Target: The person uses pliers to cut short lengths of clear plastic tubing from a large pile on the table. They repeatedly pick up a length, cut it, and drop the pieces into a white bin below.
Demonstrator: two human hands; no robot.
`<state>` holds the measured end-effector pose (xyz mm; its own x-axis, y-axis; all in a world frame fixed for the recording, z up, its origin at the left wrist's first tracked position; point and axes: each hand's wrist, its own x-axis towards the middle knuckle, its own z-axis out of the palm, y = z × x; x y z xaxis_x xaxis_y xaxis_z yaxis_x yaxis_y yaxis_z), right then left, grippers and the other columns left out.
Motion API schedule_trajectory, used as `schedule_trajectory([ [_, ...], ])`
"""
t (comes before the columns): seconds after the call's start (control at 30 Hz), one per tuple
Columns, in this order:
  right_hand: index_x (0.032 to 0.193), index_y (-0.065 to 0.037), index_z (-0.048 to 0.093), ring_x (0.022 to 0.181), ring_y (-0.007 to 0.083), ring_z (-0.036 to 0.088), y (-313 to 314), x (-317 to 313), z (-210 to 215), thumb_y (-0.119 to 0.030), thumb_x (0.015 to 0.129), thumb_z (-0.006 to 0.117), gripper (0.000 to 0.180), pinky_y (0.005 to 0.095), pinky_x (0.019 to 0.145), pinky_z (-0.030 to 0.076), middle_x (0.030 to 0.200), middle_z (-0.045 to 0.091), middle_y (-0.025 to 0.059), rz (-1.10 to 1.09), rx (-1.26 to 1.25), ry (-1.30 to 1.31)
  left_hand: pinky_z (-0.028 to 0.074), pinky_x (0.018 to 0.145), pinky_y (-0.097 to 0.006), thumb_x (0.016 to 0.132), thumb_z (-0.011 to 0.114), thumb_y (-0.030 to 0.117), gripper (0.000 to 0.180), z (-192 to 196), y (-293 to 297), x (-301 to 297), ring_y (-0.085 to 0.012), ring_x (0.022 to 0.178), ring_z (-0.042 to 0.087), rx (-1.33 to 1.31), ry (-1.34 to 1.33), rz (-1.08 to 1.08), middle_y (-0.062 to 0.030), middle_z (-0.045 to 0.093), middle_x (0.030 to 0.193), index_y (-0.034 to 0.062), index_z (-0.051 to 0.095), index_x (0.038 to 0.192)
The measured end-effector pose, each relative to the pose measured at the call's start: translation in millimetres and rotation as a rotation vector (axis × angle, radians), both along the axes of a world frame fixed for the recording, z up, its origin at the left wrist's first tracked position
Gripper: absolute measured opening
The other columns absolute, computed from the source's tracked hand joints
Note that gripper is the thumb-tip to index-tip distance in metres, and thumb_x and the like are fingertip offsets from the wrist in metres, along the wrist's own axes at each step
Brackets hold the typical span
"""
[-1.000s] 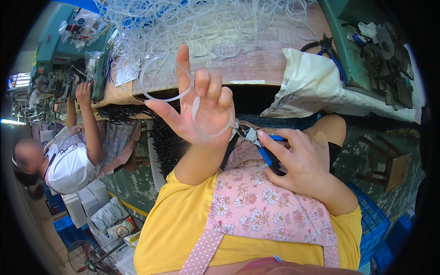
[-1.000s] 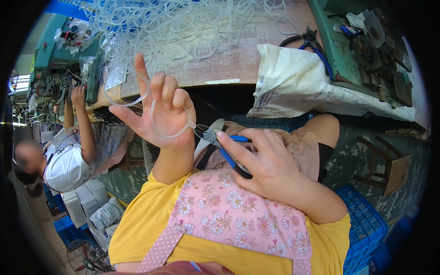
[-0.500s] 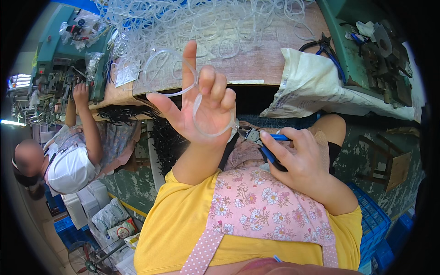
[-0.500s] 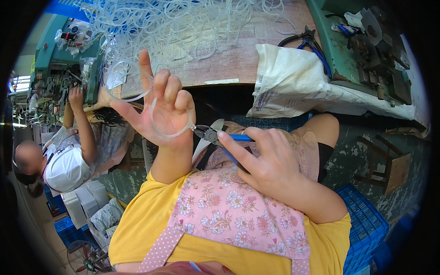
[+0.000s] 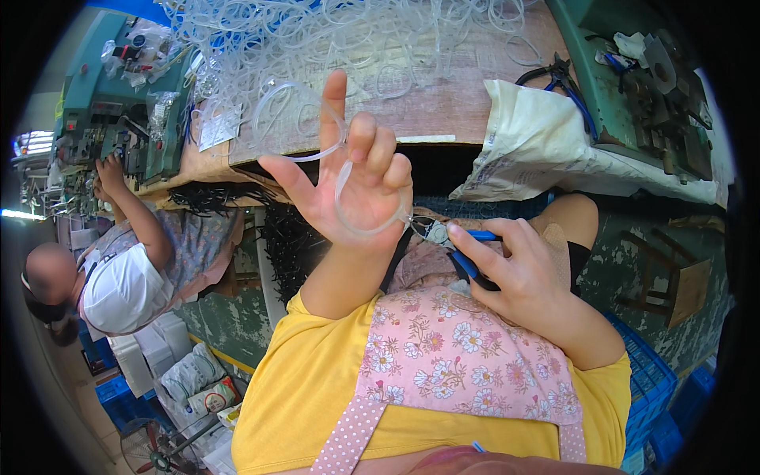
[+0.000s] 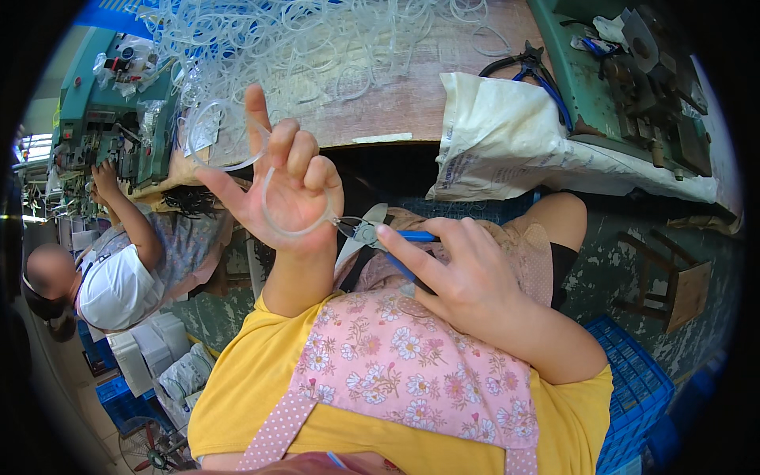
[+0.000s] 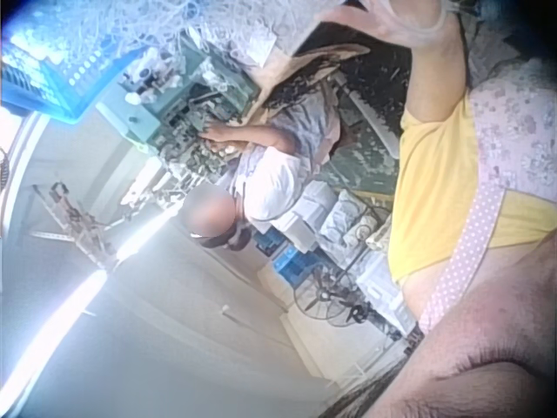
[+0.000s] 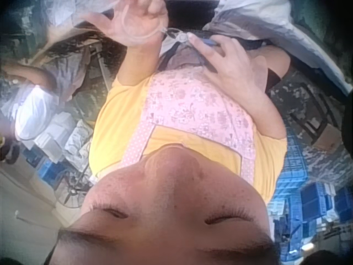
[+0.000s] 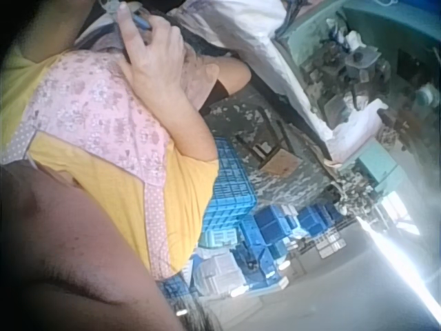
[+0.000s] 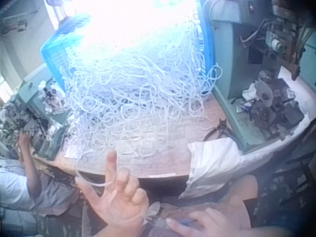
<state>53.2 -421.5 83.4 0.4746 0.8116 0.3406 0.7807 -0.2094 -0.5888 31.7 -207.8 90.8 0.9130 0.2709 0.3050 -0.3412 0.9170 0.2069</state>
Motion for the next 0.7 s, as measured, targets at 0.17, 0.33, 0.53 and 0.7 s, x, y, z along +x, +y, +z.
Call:
schedule_trajectory([
  [0.17,0.127,-0.02,0.058,0.078,0.0259,0.054,-7.1,9.2,-3.3,-0.006,0.059,0.077,0.072,0.0356,0.065,0.046,0.101,0.053,0.0071,-0.007,-0.048,-0.198,0.024,0.055,-0.025,0.083,0.058,0.064,0.091,-3.7,3.4,6.5,-0.0121,0.066,0.027,-0.031,0.007,-0.176,0.0,0.037,0.082,0.0104,0.025,0.149],
  [0.33,0.131,-0.018,0.056,0.082,0.0273,0.055,-8.3,16.4,-3.9,-0.004,0.065,0.073,0.07,0.0359,0.072,0.048,0.1,0.052,0.0091,-0.016,-0.012,0.034,0.024,0.054,-0.026,0.085,0.056,0.063,0.09,-11.7,9.5,17.4,-0.0127,0.066,0.028,-0.117,0.122,-0.427,-0.0007,0.036,0.081,0.0096,0.023,0.15],
  [0.53,0.131,-0.017,0.056,0.087,0.0276,0.054,-15.5,19.2,9.9,-0.01,0.064,0.074,0.07,0.0367,0.074,0.046,0.106,0.053,0.0113,-0.001,0.044,0.184,0.023,0.054,-0.026,0.086,0.053,0.064,0.091,-15.1,9.1,22.9,-0.013,0.064,0.026,-0.128,0.155,-0.482,-0.0011,0.034,0.08,0.0077,0.021,0.15],
  [0.7,0.124,-0.013,0.062,0.077,0.0268,0.051,-11.7,29.5,14.9,-0.012,0.06,0.075,0.066,0.0334,0.07,0.043,0.102,0.052,0.0107,0.151,-0.039,-0.028,0.042,0.068,-0.032,0.087,0.045,0.069,0.094,-18.9,6.3,27.6,-0.0207,0.085,0.049,0.011,0.183,-0.589,-0.0082,0.051,0.102,0.0023,0.022,0.148],
])
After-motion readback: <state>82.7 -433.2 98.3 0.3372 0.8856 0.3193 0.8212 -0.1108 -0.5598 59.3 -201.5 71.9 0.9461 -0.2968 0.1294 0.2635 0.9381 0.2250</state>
